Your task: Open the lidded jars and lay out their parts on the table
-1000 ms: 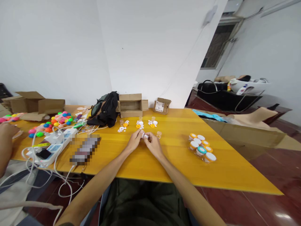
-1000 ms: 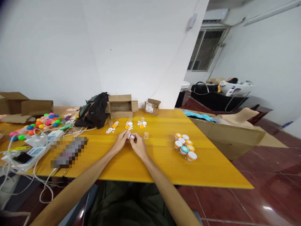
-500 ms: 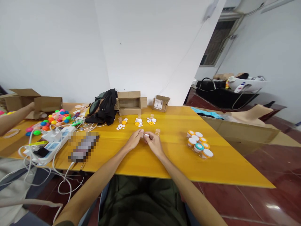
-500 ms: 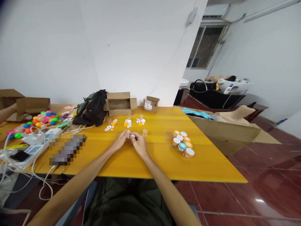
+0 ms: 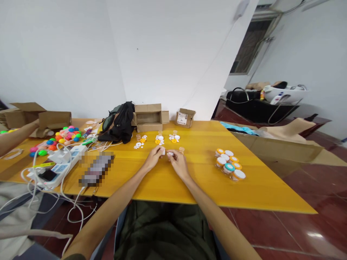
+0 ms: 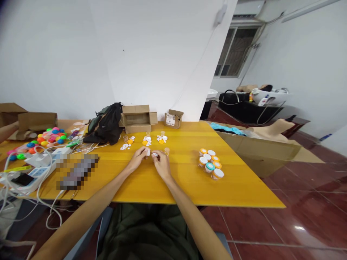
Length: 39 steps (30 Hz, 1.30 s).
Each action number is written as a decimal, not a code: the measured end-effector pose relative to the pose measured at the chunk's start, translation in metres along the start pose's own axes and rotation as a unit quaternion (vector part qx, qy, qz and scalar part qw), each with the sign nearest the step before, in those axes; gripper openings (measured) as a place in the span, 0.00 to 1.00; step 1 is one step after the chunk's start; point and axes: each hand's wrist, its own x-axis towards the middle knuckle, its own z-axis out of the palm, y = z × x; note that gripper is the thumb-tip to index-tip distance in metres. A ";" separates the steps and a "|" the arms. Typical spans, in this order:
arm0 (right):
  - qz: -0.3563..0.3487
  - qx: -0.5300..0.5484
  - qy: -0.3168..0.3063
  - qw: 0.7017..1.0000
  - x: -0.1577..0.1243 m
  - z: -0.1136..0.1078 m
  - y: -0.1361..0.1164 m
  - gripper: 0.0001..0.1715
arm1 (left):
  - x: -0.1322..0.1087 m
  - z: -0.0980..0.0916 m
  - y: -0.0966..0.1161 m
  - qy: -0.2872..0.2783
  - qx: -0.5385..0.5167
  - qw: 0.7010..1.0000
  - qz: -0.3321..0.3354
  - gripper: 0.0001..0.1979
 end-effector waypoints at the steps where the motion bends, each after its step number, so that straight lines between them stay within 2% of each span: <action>1: -0.009 -0.022 0.008 1.000 0.000 -0.002 0.002 0.11 | 0.000 0.000 0.000 0.006 -0.002 1.000 0.004 0.20; 7: -0.037 -0.105 0.021 0.994 -0.002 -0.004 0.010 0.12 | -0.001 -0.001 -0.001 0.043 0.046 0.998 0.001 0.13; 12: -0.004 -0.104 0.025 0.994 -0.002 -0.003 0.008 0.06 | -0.005 -0.001 0.000 0.050 0.132 0.990 0.010 0.07; 15: -0.006 -0.092 0.016 0.996 -0.001 -0.005 0.004 0.05 | -0.007 0.000 0.001 0.060 0.167 0.984 0.014 0.05; 25: -0.009 -0.081 0.029 0.996 0.000 -0.007 -0.001 0.10 | -0.008 -0.005 -0.005 0.067 0.255 0.965 0.006 0.05; 30: -0.010 -0.064 0.019 0.998 0.000 -0.005 0.002 0.09 | -0.011 -0.005 -0.001 0.080 0.275 0.956 0.064 0.08; 35: 0.013 -0.028 -0.013 0.999 -0.001 -0.002 0.004 0.09 | -0.019 0.002 0.009 0.010 0.267 0.953 0.141 0.08; 39: 0.022 0.013 -0.036 0.999 -0.001 -0.001 0.004 0.12 | -0.019 0.004 0.011 -0.025 0.236 0.961 0.143 0.06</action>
